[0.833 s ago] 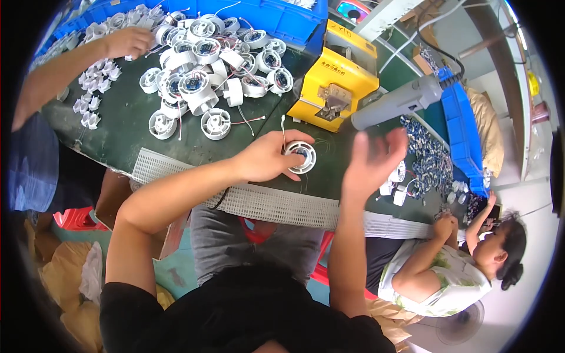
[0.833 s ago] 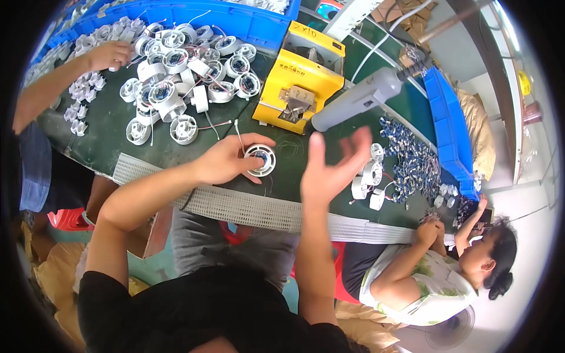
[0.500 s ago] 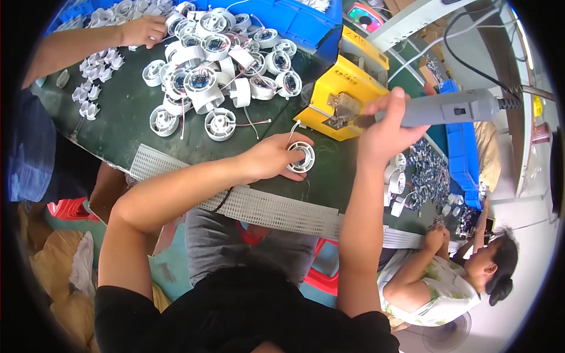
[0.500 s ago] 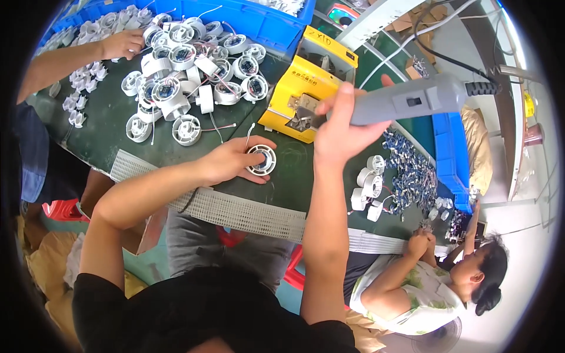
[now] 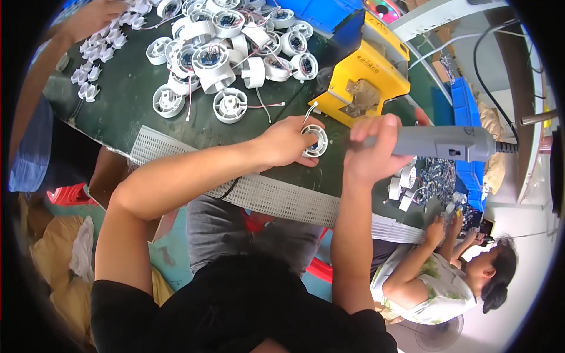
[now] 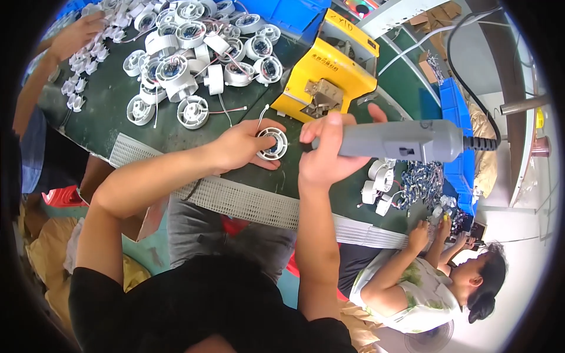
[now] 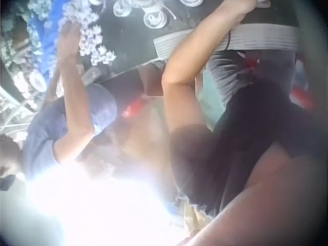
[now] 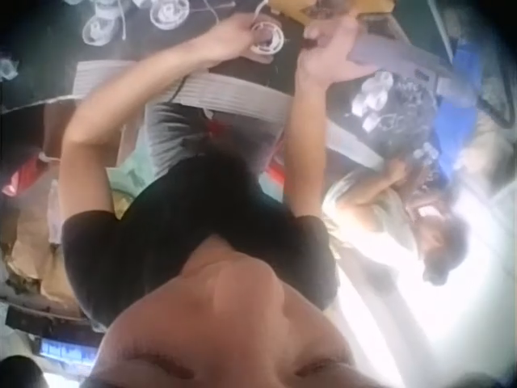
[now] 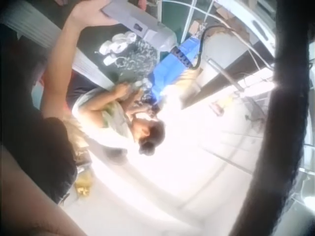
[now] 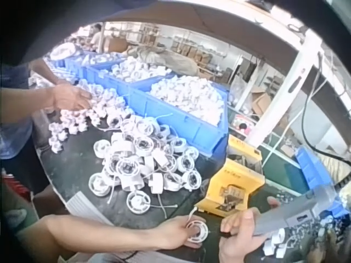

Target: The person assembles white circular electronic components by routing wires into plastic housings and securing them with an electric screwdriver.

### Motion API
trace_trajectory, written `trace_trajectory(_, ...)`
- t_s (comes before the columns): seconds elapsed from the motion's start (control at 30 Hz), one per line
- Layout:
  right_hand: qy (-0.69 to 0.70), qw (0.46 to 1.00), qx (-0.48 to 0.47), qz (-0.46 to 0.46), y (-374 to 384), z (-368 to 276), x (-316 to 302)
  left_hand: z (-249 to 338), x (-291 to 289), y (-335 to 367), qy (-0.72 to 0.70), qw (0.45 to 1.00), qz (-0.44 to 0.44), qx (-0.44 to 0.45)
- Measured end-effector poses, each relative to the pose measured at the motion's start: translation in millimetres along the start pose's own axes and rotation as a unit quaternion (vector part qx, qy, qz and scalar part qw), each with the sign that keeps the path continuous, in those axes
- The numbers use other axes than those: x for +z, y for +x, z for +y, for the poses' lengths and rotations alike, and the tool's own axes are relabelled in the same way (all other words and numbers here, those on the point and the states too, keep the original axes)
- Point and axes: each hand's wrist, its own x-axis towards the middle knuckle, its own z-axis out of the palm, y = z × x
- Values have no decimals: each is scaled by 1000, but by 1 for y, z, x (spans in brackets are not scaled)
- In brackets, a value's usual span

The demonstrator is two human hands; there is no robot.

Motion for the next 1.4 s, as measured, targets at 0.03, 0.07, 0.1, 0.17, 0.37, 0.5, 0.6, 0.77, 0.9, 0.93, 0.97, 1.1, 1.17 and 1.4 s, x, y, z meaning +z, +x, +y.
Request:
trace_trajectory(0.03, 3, 1000, 13, 7, -6, -2, 2, 0, 0, 1, -1, 1000, 0, -3)
trace_trajectory(0.07, 4, 1000, 20, 6, -11, -1, 3, 0, 0, 1, 2, 1000, -2, 0)
trace_trajectory(0.1, 4, 1000, 22, 7, -15, 0, 5, 1, 0, 0, 4, 1000, -5, 4)
trace_trajectory(0.17, 16, 1000, 21, 2, -19, 2, 7, 2, -1, 0, 1, 1000, -8, -6)
trace_trajectory(0.37, 2, 1000, 10, -15, -18, 3, 6, 0, 3, 0, 6, 1000, -4, 8)
trace_trajectory(0.5, -18, 1000, 21, -12, -20, 9, 7, 1, 2, 0, 11, 1000, 0, 6)
trace_trajectory(0.6, -38, 999, 7, -20, -22, 15, 6, -1, 1, 1, 13, 1000, -2, 9)
trace_trajectory(0.77, -20, 998, -6, -65, -21, 19, 2, 0, 2, 3, 17, 999, -3, 27)
trace_trajectory(0.9, -49, 995, 19, -88, -22, 16, 4, -4, 2, 5, 31, 999, 4, 32)
trace_trajectory(0.93, -45, 995, 12, -86, -22, 12, 2, -4, 0, 3, 36, 999, 3, 36)
trace_trajectory(0.97, -19, 995, 33, -91, -21, 8, -1, 5, -3, -3, 106, 992, -7, 64)
trace_trajectory(1.1, -17, 994, -38, -97, -16, -8, -42, 69, -13, -55, 600, 627, 380, 320)
trace_trajectory(1.17, -79, 989, -42, -121, -18, -14, -57, 88, -17, -56, 680, 413, 428, 429)
trace_trajectory(1.4, -177, 983, -2, -37, -39, -38, -96, 59, -21, 14, 604, 595, 167, 503)
